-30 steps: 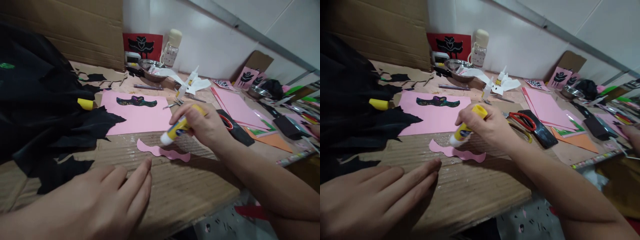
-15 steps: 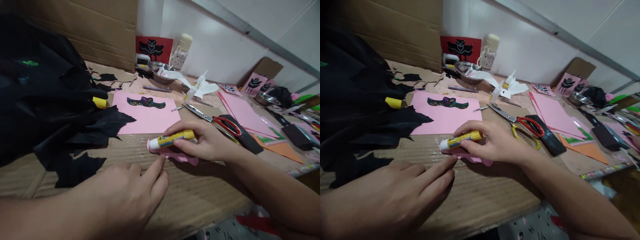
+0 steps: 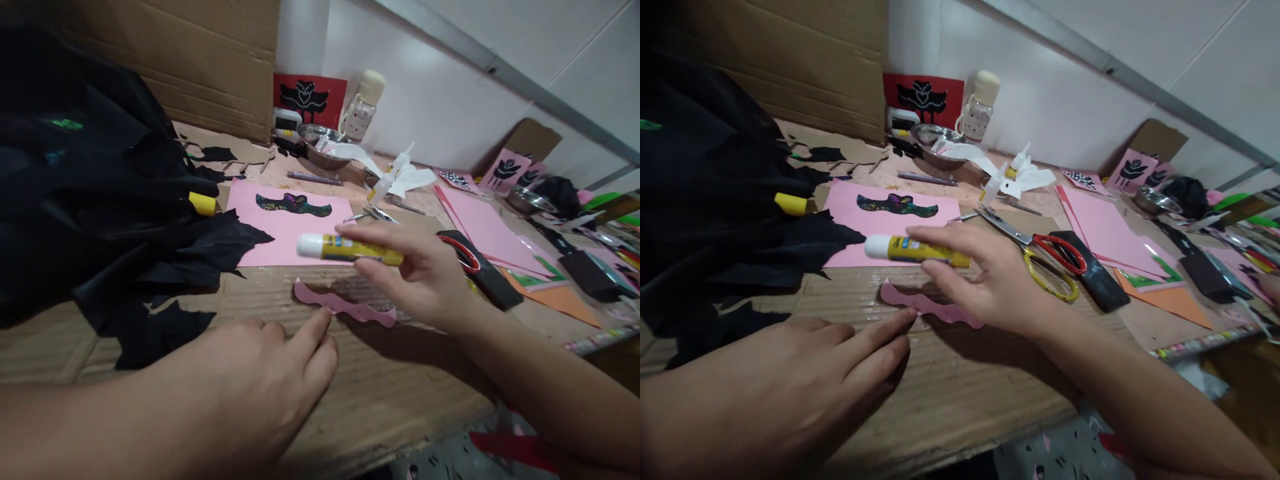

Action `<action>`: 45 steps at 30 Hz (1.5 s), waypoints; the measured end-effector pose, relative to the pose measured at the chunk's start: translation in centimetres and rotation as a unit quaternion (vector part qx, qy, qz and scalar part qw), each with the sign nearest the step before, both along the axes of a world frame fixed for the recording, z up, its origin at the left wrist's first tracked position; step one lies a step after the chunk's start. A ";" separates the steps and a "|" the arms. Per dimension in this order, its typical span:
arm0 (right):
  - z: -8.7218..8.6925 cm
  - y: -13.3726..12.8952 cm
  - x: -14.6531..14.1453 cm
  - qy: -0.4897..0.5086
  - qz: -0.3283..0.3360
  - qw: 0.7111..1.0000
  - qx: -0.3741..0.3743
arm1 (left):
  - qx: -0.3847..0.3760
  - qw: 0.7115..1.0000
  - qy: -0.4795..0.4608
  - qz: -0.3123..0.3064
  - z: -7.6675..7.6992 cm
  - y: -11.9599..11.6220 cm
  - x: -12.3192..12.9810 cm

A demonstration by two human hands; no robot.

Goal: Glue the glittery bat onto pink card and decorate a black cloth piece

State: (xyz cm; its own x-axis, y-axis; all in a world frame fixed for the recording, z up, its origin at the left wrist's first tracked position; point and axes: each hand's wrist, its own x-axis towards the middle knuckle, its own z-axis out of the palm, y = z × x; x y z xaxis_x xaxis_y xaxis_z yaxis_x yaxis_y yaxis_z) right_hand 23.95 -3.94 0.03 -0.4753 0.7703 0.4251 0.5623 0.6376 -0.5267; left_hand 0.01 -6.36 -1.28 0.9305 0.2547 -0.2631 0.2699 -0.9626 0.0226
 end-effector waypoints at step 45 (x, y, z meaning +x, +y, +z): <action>0.5 -0.2 0.0 0.163 -0.077 0.951 -0.253 | 0.066 0.997 -0.045 -0.017 -1.0 -0.1 -0.5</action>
